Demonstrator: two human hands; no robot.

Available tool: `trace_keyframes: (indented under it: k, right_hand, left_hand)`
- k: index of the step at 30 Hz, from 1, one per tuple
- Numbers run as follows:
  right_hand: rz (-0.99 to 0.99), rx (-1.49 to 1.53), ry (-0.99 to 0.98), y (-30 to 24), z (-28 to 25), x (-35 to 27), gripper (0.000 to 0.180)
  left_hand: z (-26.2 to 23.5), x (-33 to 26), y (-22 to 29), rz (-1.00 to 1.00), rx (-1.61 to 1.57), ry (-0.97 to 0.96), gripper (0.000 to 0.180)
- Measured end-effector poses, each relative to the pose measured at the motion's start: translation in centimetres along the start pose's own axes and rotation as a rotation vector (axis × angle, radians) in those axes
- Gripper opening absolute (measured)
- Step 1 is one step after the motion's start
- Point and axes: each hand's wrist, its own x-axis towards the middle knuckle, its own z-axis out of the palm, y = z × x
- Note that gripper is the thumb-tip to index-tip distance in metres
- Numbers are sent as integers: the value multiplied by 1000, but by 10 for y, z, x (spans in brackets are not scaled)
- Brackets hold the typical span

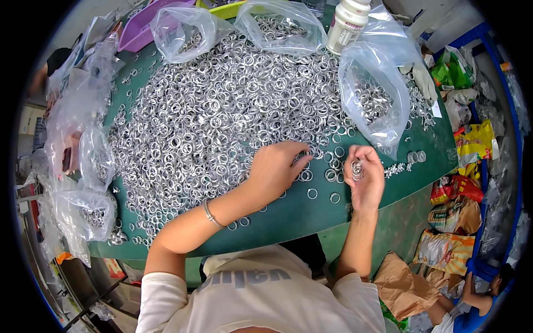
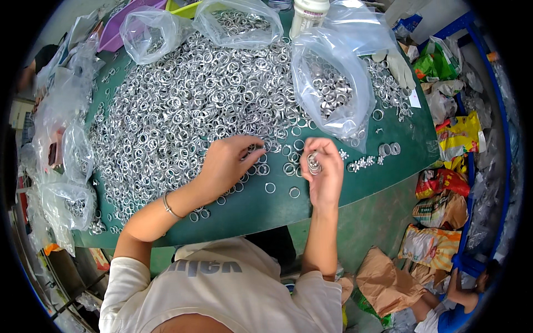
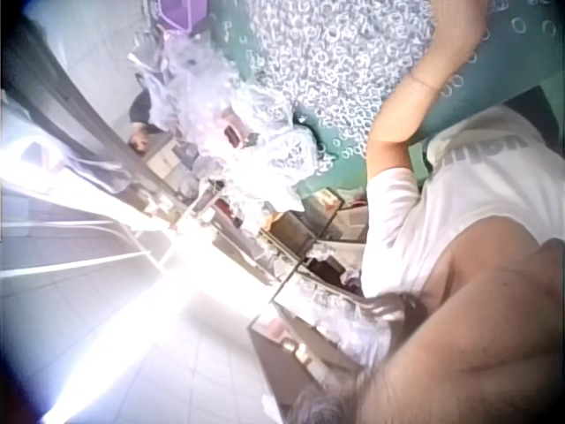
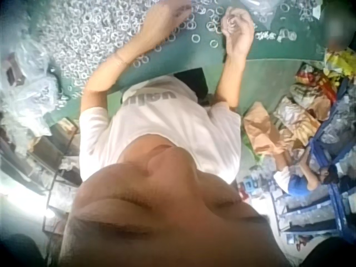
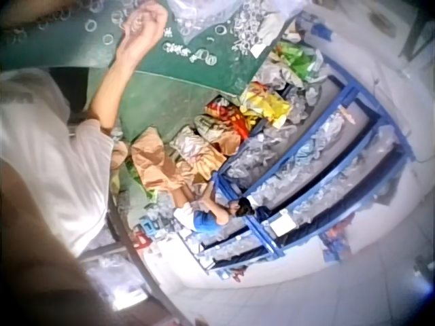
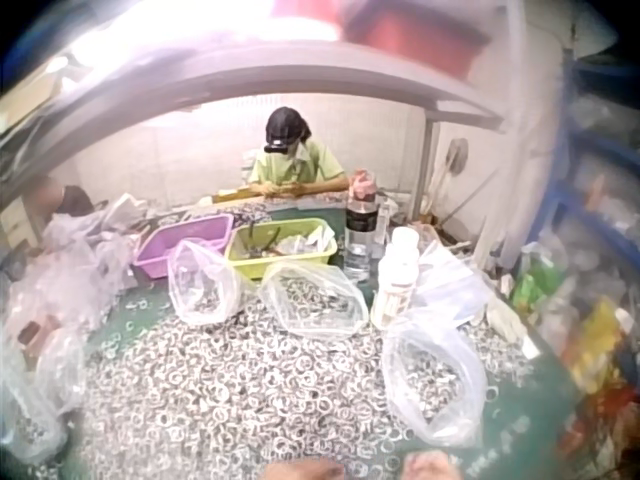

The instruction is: The person sorts small metal rings from a large pile on a table by hand, picking them up individually and moving them into smaller clusters.

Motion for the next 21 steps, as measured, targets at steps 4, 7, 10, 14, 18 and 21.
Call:
trace_keyframes:
  k: [4,7,10,14,18,21]
  right_hand:
    - [121,261,-35,-6,6,14,7]
    - [-123,-747,-33,11,2,27,8]
    - [-535,-1495,38,20,22,28,9]
    - [-250,-847,20,12,9,26,4]
    - [111,98,-73,-5,3,14,11]
    - [223,310,-31,-18,16,12,14]
  left_hand:
    - [7,6,0,71,227,-50,30]
    - [7,7,-3,65,299,-138,35]
    - [6,7,-3,61,297,-173,36]
    - [0,1,-3,41,235,-167,29]
    - [6,3,-7,133,265,-146,28]
    - [12,9,-3,85,391,-230,31]
